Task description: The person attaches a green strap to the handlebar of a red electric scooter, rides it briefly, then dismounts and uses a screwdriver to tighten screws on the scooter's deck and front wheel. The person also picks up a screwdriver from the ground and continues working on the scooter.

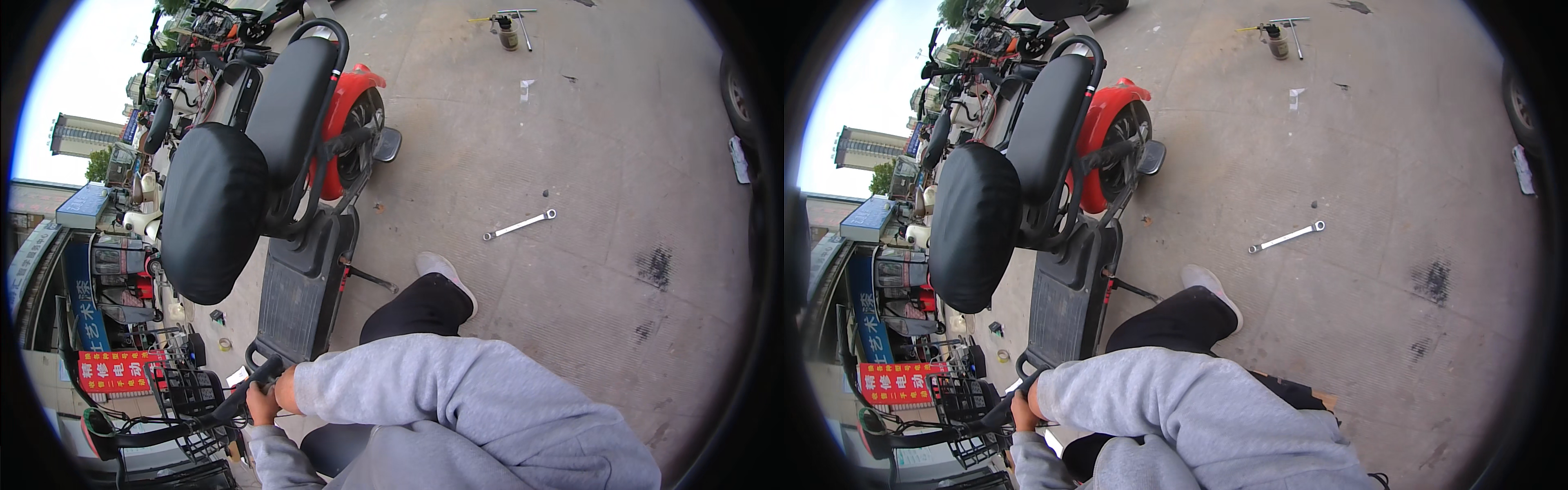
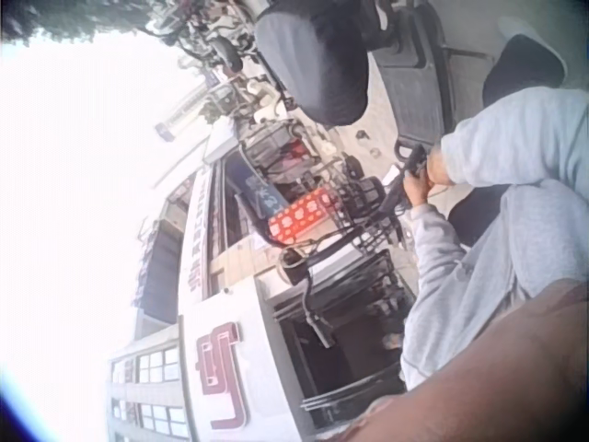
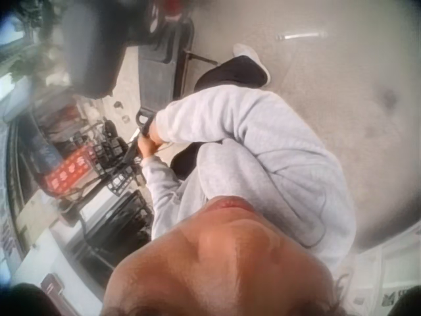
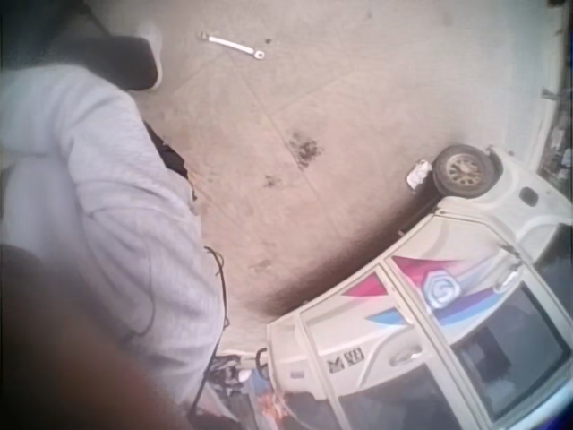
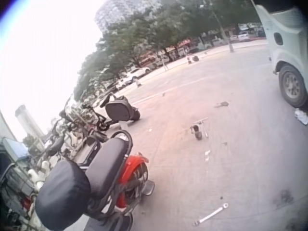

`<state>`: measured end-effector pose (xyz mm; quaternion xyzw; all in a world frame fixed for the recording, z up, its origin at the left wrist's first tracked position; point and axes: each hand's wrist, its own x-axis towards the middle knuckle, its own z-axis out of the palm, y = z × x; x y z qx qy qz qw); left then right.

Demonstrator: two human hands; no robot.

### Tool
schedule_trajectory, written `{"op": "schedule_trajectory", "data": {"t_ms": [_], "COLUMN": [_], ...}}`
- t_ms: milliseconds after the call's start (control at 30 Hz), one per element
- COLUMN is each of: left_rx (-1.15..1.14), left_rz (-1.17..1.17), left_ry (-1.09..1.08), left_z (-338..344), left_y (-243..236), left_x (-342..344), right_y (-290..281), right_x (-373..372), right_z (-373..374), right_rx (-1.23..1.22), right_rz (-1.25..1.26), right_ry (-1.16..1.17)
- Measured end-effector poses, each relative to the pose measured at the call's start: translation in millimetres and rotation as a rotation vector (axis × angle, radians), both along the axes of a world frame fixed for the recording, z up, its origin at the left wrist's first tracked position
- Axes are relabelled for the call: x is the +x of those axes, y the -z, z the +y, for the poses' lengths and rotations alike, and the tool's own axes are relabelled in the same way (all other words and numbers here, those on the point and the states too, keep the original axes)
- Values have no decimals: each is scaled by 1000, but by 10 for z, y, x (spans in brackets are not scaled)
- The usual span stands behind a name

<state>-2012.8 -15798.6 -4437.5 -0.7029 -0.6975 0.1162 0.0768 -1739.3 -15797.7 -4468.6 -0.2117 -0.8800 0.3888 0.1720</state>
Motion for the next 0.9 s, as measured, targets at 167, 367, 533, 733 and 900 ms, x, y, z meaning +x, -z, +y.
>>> {"op": "schedule_trajectory", "data": {"t_ms": [167, 367, 533, 733, 900], "left_rx": [109, 59, 95, 96, 250], "left_rz": [-7, -331, -409, -743, -311], "left_ry": [-338, -220, -622, -516, -244], "left_z": [-20, -171, -198, -101, -68], "left_y": [103, 169, 168, 20, 139], "left_x": [-176, -289, 64, 91, -213], "right_y": [-448, -69, 86, -146, -121], "right_x": [48, 104, 149, 325, 259], "right_z": [-287, -91, -52, -10, 43], "right_rx": [123, -2, 11, -41, -31], "right_rz": [-739, 5, -20, -73, -140], "right_ry": [297, 57, -41, 31, -24]}}
